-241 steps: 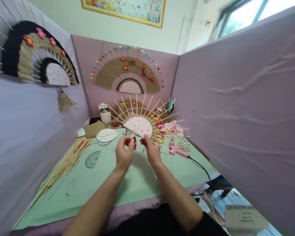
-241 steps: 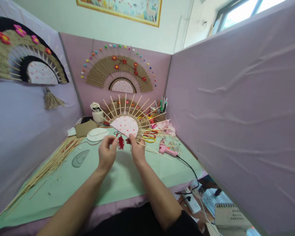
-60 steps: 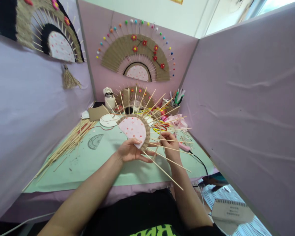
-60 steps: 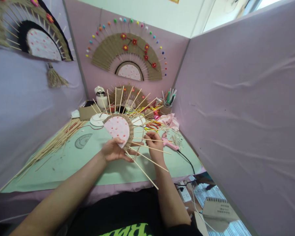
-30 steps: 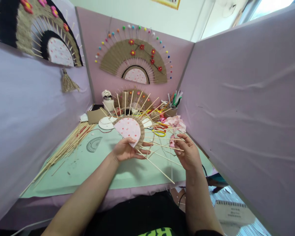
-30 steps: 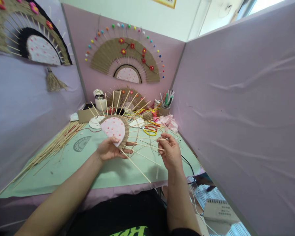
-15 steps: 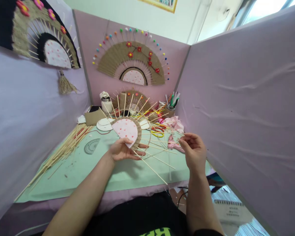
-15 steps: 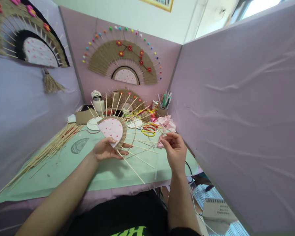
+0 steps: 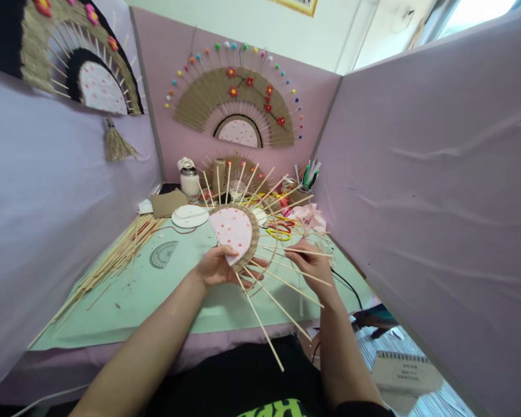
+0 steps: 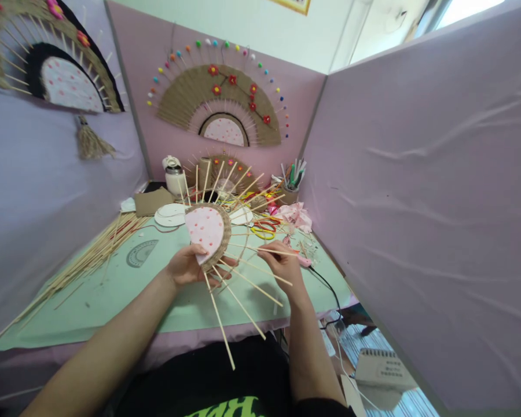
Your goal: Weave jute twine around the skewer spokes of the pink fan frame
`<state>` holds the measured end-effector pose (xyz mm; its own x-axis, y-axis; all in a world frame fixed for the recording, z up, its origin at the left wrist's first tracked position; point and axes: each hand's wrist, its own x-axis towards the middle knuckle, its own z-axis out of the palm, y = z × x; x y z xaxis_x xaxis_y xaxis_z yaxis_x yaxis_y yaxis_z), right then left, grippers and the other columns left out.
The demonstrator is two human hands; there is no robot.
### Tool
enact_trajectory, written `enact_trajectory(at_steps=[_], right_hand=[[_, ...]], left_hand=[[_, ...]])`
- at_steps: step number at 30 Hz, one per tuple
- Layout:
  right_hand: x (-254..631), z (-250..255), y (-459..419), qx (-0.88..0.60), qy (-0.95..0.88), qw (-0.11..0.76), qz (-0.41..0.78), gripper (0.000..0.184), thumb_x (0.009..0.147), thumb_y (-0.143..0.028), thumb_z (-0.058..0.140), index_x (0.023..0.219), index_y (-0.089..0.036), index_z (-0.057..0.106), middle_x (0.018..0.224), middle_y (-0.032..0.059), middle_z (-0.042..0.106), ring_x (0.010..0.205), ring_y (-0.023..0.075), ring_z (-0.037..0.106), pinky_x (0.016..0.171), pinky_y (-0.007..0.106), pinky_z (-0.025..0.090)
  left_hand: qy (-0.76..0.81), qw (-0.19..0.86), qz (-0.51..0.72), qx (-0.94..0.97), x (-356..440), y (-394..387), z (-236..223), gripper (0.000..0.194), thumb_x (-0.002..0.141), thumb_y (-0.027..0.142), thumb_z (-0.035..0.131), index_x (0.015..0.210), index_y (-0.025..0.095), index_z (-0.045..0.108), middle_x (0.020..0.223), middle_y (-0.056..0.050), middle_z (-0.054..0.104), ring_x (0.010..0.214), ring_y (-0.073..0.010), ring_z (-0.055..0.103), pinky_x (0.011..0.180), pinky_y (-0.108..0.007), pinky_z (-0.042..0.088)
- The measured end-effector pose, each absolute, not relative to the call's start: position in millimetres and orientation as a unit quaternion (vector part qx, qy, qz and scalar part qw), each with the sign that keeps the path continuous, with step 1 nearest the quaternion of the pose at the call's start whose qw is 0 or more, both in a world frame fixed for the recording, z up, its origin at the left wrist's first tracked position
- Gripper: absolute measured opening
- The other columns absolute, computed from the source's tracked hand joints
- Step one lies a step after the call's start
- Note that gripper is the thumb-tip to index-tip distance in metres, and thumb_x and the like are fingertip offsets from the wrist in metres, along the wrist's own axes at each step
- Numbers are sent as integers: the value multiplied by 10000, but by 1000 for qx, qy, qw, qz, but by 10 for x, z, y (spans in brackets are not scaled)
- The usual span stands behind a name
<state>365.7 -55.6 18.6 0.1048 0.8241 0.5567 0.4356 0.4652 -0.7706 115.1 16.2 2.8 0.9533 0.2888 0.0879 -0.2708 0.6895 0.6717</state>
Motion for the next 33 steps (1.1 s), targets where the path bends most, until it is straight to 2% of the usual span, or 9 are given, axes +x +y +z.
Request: enact_trajectory(at_steps=[3,6,11,17,21,26,29,33], right_hand=[[3474,184,-501,-501,-641,578,70,114,828,-276,618,774,-207,691,787,50,672,767,195,596,750,344,452],[3383,144,-484,-512,-599,613,57,137,852,-291,580,783,-193,646,783,45,638,759,182,573,746,332,441],[3359,128,-536,-519,-523,637,227,175,855,-355,561,777,-198,562,630,-23,535,554,116,461,558,256,394],[3271,140,-551,-482,-457,666,340,238,813,-421,600,757,-204,521,596,-37,542,463,80,422,448,216,328],[3219,66,-520,-459,-412,639,460,279,753,-446,654,762,-211,503,558,-59,522,411,71,402,396,200,270],[3114,-14,-486,-463,-410,626,474,282,708,-424,705,771,-194,553,561,-62,517,439,66,399,433,204,298],[3026,-30,-475,-452,-433,598,501,307,672,-439,739,761,-186,590,618,-22,590,513,103,496,493,233,371],[2960,-34,-470,-423,-472,563,531,309,667,-455,736,780,-188,631,724,23,657,630,162,589,608,296,457]], left_hand=[[28,917,138,373,1227,113,5,466,772,251,507,1194,80,603,1265,-206,602,1063,-344,633,817,-422,526],[38,915,143,376,1259,96,10,481,757,246,508,1196,72,598,1266,-202,602,1071,-336,631,829,-413,525],[36,906,176,383,1222,117,50,443,771,218,473,1159,51,609,1248,-207,613,1042,-297,651,791,-343,543],[40,909,163,382,1218,104,50,461,769,224,475,1184,59,590,1246,-220,609,1025,-333,653,754,-399,563],[42,918,170,357,1231,99,52,537,746,201,486,1264,73,539,1236,-221,613,1040,-343,645,664,-349,582],[37,930,160,328,1253,97,2,594,727,182,485,1314,86,488,1072,-175,691,979,-295,674,639,-304,584],[27,929,168,327,1268,81,-47,575,746,165,478,1317,97,491,975,-147,718,905,-276,697,612,-288,581],[16,929,171,326,1281,56,-60,605,758,158,477,1359,94,458,950,-149,726,898,-283,700,598,-286,583]])
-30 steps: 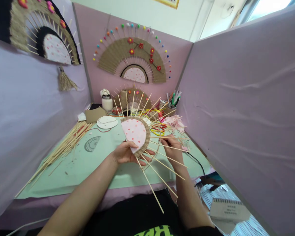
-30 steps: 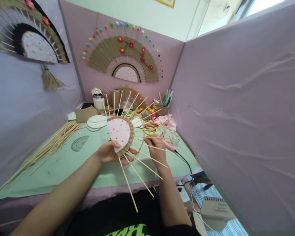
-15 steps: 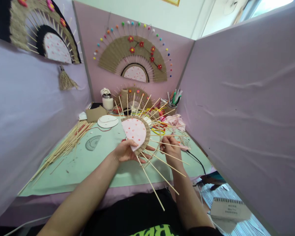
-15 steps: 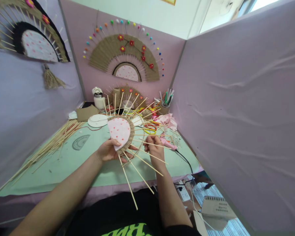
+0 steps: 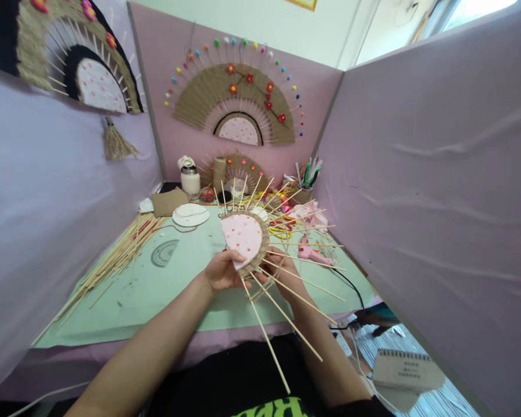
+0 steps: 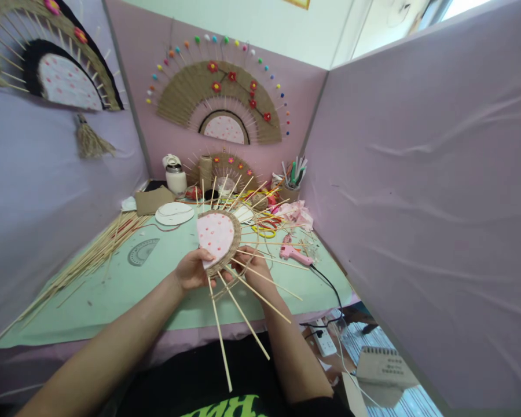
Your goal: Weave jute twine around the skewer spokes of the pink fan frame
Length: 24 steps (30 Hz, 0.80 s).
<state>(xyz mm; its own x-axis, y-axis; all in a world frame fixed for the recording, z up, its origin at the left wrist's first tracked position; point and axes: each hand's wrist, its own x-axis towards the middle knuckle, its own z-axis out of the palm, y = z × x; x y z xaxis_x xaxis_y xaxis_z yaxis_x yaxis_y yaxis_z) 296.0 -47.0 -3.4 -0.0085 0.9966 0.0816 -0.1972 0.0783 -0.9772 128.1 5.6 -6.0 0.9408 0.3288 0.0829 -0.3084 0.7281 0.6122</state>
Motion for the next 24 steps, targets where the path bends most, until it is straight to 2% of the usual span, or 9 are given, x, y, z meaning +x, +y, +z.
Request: enact_trajectory(at_steps=[2,5,8,11,15,24], right_hand=[[2977,-45,-467,-430,-492,568,500,285,702,-448,707,810,-191,648,785,38,674,695,182,610,667,320,476],[3057,-65,-471,-488,-502,613,366,256,762,-422,653,874,-191,656,896,60,673,832,202,606,767,337,469],[3121,-48,-519,-525,-485,648,263,236,779,-402,639,891,-194,637,884,52,646,844,192,576,775,321,449],[3086,21,-615,-468,-517,618,364,206,789,-399,642,791,-194,624,744,18,605,719,159,543,701,287,432],[2940,99,-719,-389,-527,563,504,271,800,-419,639,667,-187,598,627,-3,550,608,128,481,631,267,399],[2828,65,-716,-397,-513,535,542,303,778,-439,665,631,-190,573,601,-11,532,574,116,439,586,251,369]], left_hand=[[18,927,181,328,1278,55,-33,626,761,147,467,1382,85,430,958,-152,727,903,-280,700,605,-292,585],[17,912,254,322,1245,73,50,642,778,136,435,1416,87,383,1064,-160,705,896,-260,702,607,-286,585],[17,883,354,307,1190,100,147,648,797,130,403,1442,110,346,1206,-162,647,898,-233,701,622,-271,584],[38,864,407,292,1150,116,204,663,801,120,395,1459,131,319,1241,-150,631,894,-219,702,637,-261,584],[61,862,414,288,1155,113,207,683,793,122,405,1467,93,292,1199,-158,653,856,-218,708,627,-267,583],[33,867,386,315,1202,94,184,648,806,129,390,1449,101,321,1198,-145,650,896,-217,701,658,-269,581]])
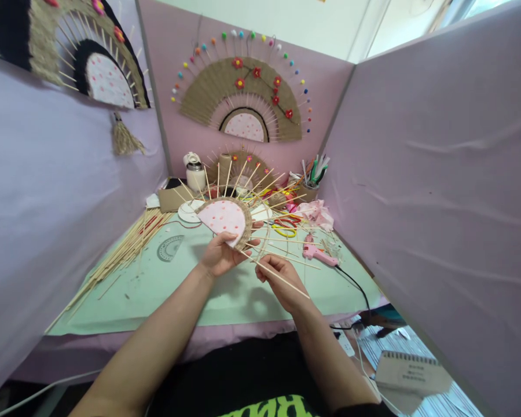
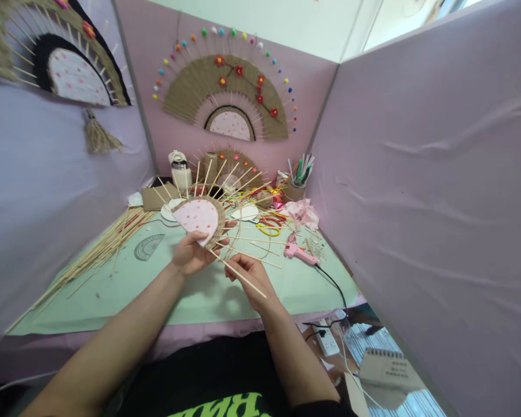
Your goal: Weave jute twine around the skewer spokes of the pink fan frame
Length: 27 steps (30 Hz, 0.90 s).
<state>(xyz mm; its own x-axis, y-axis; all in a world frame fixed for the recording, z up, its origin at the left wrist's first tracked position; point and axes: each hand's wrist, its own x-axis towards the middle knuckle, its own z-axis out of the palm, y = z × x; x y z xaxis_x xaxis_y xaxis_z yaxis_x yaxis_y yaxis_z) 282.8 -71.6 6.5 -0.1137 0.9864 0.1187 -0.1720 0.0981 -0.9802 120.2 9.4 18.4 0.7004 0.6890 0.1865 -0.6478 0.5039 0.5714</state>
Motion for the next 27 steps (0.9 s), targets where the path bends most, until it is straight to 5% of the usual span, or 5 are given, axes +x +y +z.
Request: enact_trajectory(at_steps=[19,23,27], right_hand=[[2971,48,-654,-444,-538,534,478,297,796,-444,633,653,-187,592,614,-14,561,569,118,476,580,250,401],[3106,13,-579,-474,-507,637,336,241,760,-392,683,913,-218,617,912,40,656,815,175,602,735,301,486],[3151,89,-588,-419,-589,594,354,412,795,-365,661,1189,-282,572,1289,66,573,1176,230,541,975,393,439]], left_hand=[[43,880,333,336,1177,74,173,641,764,169,425,1401,102,393,1230,-181,624,863,-237,707,546,-250,567],[32,891,277,360,1157,61,140,645,731,187,453,1370,99,428,1164,-200,648,823,-260,712,467,-241,551],[26,901,218,373,1157,49,92,681,702,184,480,1372,75,430,1066,-205,686,789,-292,714,430,-256,548]])
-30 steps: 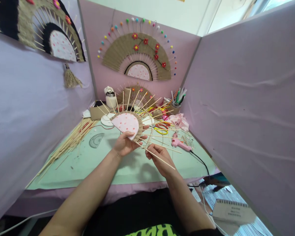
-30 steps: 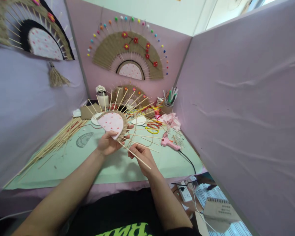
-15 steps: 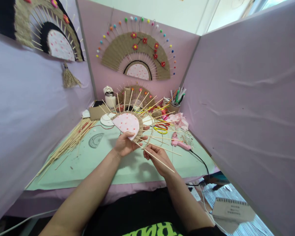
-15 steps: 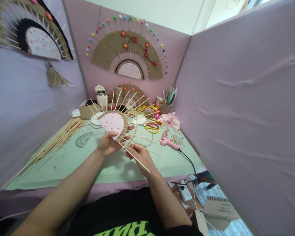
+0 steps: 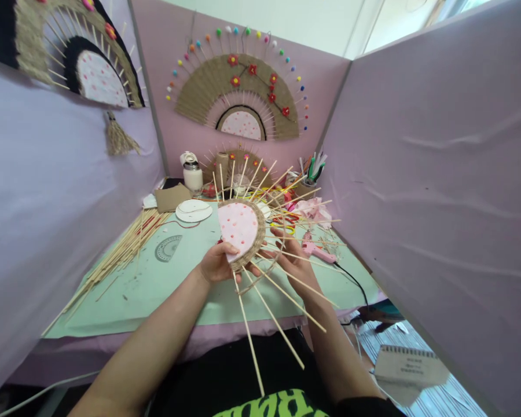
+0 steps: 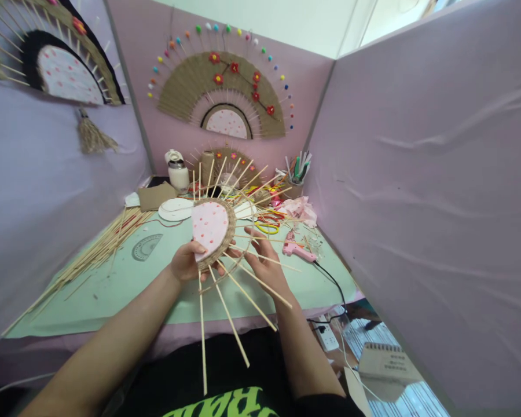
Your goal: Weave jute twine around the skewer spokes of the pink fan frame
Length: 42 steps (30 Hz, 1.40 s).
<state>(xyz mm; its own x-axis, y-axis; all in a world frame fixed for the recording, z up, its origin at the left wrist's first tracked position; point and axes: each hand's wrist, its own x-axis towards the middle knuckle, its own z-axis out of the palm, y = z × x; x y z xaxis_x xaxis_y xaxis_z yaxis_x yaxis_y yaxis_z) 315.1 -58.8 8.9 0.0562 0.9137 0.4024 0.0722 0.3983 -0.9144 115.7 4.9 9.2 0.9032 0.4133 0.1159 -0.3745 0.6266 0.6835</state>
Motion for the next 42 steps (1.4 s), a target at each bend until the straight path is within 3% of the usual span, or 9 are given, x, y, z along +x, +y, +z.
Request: enact_trajectory(at_steps=[4,8,14,21,26,29,31,34,42], right_hand=[[3128,144,-625,-370,-635,516,439,504,769,-387,693,1248,-288,570,1266,58,602,1195,253,537,996,412,426],[3151,84,-628,-383,-630,463,492,291,799,-442,651,995,-232,697,958,44,695,905,227,635,817,368,490],[3256,17,-599,-436,-538,524,496,280,772,-454,678,743,-176,655,650,-2,593,614,129,536,613,261,436],[3206,100,-622,-371,-378,590,609,274,676,-346,793,780,-165,616,561,-54,483,474,50,403,456,178,310],[3157,106,-617,-346,-320,581,664,280,629,-232,824,822,-165,632,631,-42,559,412,-2,293,382,135,219],[3189,95,-606,-325,-292,586,682,264,626,-178,818,816,-171,635,666,-38,585,427,-4,320,389,114,268],[3227,85,-599,-315,-282,598,680,261,626,-159,814,819,-171,639,699,-32,607,441,-3,343,395,107,296],[3289,61,-587,-308,-269,612,677,273,618,-139,812,830,-168,643,725,-28,627,452,-1,376,396,101,316],[3459,27,-624,-318,-254,617,674,259,641,-173,805,844,-183,645,731,-26,624,481,14,413,410,104,342]], left_hand=[[18,914,158,374,1174,34,63,737,688,181,486,1412,84,392,1080,-211,690,795,-315,712,425,-266,548],[20,918,120,377,1181,27,35,762,674,194,490,1418,70,384,1090,-237,681,764,-326,712,372,-237,503],[20,910,86,405,1120,95,45,715,699,203,477,1393,49,409,1117,-250,666,723,-295,714,371,-218,473],[51,889,115,441,842,346,84,664,714,220,493,1356,54,458,1203,-248,624,604,-193,673,338,-173,343],[53,886,126,443,777,288,-14,713,659,230,557,1346,60,475,1137,-253,655,531,-138,599,343,-162,248],[40,885,133,445,816,223,-24,714,648,211,566,1344,72,485,1106,-224,676,671,-188,645,441,-202,393],[35,886,127,445,839,201,-7,721,648,195,553,1356,82,474,1123,-204,674,852,-254,665,628,-309,507],[29,894,120,430,852,192,11,723,654,185,527,1368,101,461,1214,-193,632,1058,-323,622,831,-440,503],[10,906,154,394,856,165,3,675,666,194,503,1336,112,500,1425,-191,458,1210,-415,510,862,-492,495]])
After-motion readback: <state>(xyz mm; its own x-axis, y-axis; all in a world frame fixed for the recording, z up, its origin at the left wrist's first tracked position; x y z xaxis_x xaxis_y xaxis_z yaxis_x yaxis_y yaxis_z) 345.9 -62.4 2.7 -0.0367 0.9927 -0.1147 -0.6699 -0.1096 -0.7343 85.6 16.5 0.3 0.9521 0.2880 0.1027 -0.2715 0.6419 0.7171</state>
